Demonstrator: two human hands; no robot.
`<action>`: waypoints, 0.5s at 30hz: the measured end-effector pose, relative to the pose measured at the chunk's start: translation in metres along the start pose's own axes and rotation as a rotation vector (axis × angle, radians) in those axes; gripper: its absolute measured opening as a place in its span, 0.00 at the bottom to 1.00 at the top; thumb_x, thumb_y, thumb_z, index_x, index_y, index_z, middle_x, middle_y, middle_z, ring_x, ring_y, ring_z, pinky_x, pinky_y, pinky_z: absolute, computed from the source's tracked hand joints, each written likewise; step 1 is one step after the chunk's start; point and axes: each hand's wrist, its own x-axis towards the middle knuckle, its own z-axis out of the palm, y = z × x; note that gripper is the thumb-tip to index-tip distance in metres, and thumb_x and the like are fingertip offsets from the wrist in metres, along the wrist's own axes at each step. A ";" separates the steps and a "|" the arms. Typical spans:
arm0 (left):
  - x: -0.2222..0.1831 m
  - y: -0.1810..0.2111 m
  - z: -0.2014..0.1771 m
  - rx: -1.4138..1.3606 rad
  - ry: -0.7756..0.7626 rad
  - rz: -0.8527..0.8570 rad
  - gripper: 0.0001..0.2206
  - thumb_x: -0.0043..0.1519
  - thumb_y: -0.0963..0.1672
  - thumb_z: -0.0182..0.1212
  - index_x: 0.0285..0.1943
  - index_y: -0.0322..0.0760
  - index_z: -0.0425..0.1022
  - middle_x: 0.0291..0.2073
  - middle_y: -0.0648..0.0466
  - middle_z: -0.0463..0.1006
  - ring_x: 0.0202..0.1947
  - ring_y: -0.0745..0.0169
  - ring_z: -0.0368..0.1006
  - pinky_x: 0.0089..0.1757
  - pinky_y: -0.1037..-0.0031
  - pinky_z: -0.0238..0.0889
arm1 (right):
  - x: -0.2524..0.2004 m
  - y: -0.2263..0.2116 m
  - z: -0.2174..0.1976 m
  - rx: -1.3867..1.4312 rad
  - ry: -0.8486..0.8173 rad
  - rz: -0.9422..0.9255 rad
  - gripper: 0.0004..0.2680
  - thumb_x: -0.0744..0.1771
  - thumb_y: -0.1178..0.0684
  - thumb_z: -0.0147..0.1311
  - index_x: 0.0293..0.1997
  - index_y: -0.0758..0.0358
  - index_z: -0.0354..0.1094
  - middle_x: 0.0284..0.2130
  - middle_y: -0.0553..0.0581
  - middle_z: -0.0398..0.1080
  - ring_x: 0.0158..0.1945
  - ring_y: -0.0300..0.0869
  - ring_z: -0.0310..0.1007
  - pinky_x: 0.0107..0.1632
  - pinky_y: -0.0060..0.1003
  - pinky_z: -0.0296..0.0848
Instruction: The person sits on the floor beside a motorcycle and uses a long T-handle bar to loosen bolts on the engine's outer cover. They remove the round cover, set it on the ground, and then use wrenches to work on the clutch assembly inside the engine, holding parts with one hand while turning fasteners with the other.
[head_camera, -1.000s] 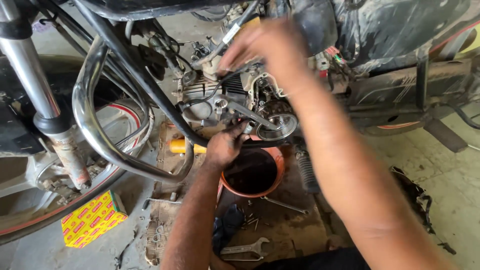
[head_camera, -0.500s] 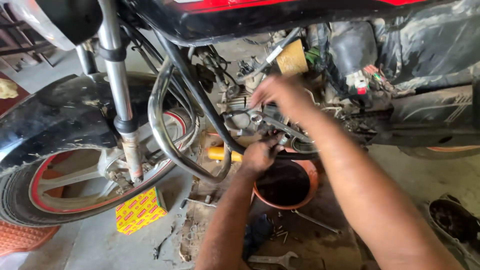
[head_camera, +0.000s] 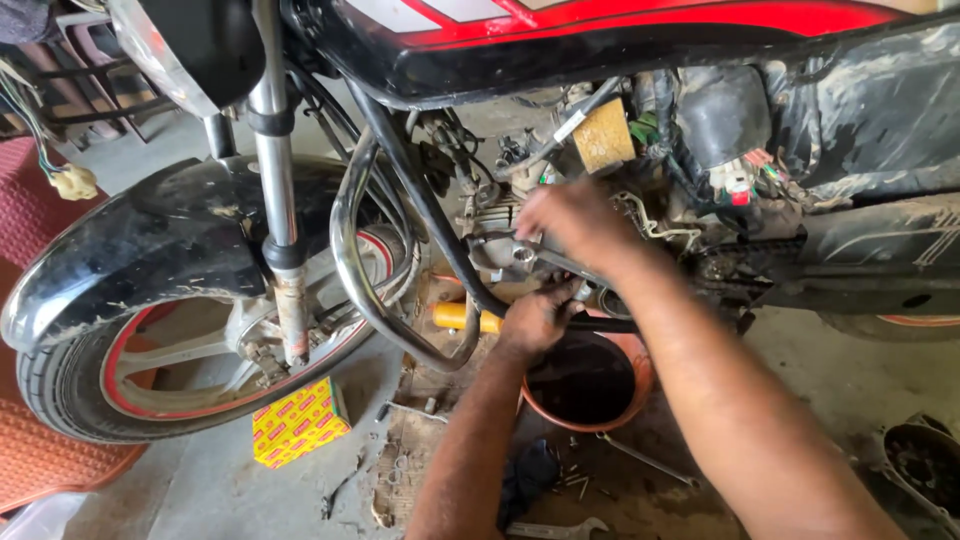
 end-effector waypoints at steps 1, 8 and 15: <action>0.000 0.002 -0.003 0.000 0.002 0.003 0.18 0.64 0.51 0.60 0.63 0.54 0.75 0.60 0.51 0.77 0.57 0.45 0.74 0.54 0.58 0.66 | -0.002 -0.006 -0.014 -0.002 0.002 -0.003 0.17 0.69 0.41 0.43 0.31 0.65 0.74 0.28 0.63 0.76 0.31 0.49 0.77 0.35 0.45 0.77; 0.008 -0.019 0.010 -0.018 -0.058 -0.032 0.20 0.62 0.47 0.61 0.65 0.50 0.72 0.57 0.49 0.78 0.54 0.45 0.76 0.53 0.59 0.70 | -0.005 -0.006 0.040 -0.192 -0.074 0.029 0.21 0.68 0.30 0.41 0.32 0.55 0.77 0.26 0.51 0.77 0.28 0.44 0.76 0.34 0.41 0.74; 0.004 -0.007 0.005 -0.013 0.005 0.076 0.13 0.65 0.49 0.62 0.57 0.46 0.79 0.52 0.48 0.81 0.52 0.43 0.77 0.50 0.56 0.69 | 0.000 0.023 0.007 -0.256 -0.084 -0.071 0.25 0.71 0.28 0.43 0.28 0.63 0.69 0.22 0.59 0.66 0.27 0.50 0.68 0.33 0.42 0.69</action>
